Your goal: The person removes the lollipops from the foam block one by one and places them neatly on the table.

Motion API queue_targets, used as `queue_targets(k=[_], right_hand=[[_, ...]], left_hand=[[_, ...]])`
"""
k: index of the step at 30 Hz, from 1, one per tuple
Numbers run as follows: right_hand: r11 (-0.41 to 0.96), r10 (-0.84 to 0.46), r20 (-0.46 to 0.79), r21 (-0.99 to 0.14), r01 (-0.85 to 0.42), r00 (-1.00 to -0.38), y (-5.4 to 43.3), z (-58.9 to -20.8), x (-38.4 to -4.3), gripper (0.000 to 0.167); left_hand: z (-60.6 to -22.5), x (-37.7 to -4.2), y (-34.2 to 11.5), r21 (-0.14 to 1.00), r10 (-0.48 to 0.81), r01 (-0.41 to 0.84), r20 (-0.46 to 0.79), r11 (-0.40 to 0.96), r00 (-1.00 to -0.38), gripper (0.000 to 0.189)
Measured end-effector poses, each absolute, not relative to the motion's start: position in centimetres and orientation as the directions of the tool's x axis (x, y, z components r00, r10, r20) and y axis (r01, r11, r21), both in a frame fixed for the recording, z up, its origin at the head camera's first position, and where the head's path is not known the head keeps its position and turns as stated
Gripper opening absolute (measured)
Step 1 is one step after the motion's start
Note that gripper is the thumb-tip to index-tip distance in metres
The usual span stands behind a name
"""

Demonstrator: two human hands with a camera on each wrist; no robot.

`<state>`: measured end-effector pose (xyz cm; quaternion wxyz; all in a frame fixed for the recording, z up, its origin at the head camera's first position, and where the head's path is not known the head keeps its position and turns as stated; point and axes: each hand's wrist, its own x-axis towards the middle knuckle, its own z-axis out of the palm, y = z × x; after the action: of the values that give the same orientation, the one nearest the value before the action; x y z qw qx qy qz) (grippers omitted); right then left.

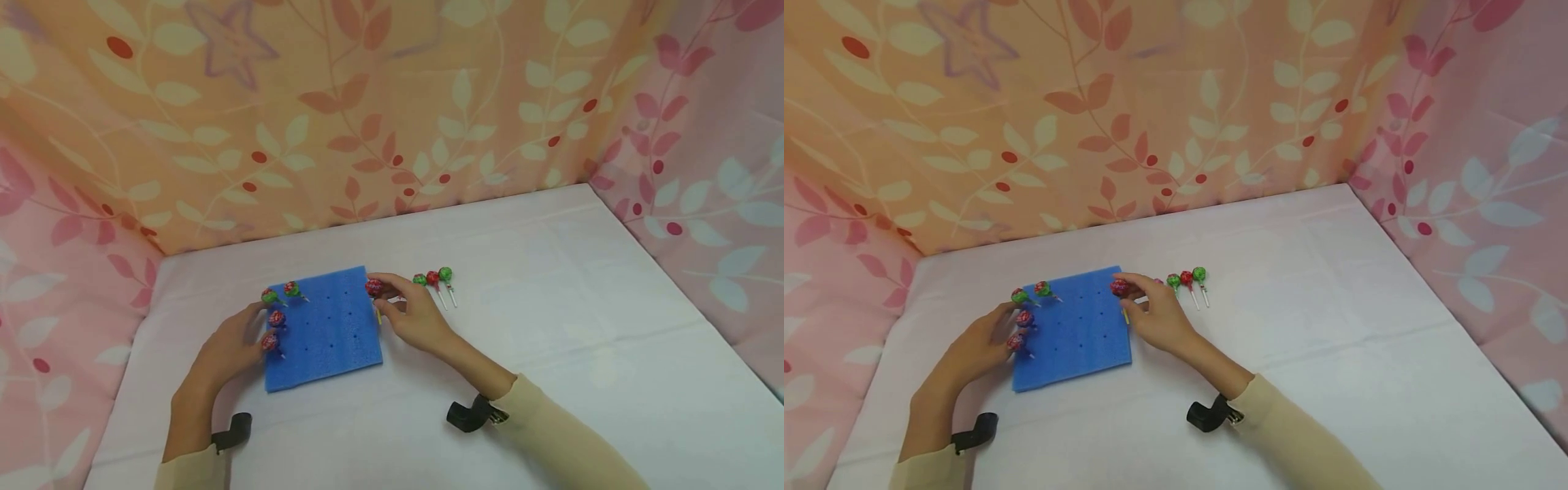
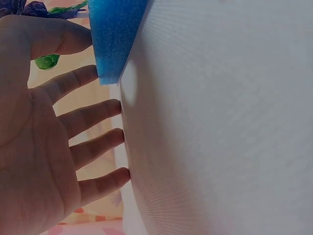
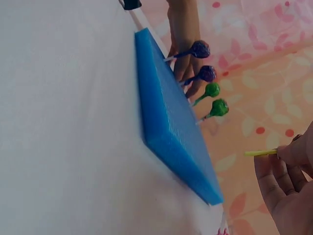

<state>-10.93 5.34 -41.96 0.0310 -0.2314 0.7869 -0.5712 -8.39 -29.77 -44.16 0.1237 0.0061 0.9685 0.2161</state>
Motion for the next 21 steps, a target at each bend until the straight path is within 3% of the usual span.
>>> queue_targets(k=[21], right_hand=[[0.269, -0.284, 0.188, -0.926, -0.266, -0.94, 10.2, -42.8, -12.0, 0.045]], left_hand=[[-44.1, -8.4, -29.8, 0.421, 0.054, -0.058, -0.248, 0.905, -0.967, 0.077]])
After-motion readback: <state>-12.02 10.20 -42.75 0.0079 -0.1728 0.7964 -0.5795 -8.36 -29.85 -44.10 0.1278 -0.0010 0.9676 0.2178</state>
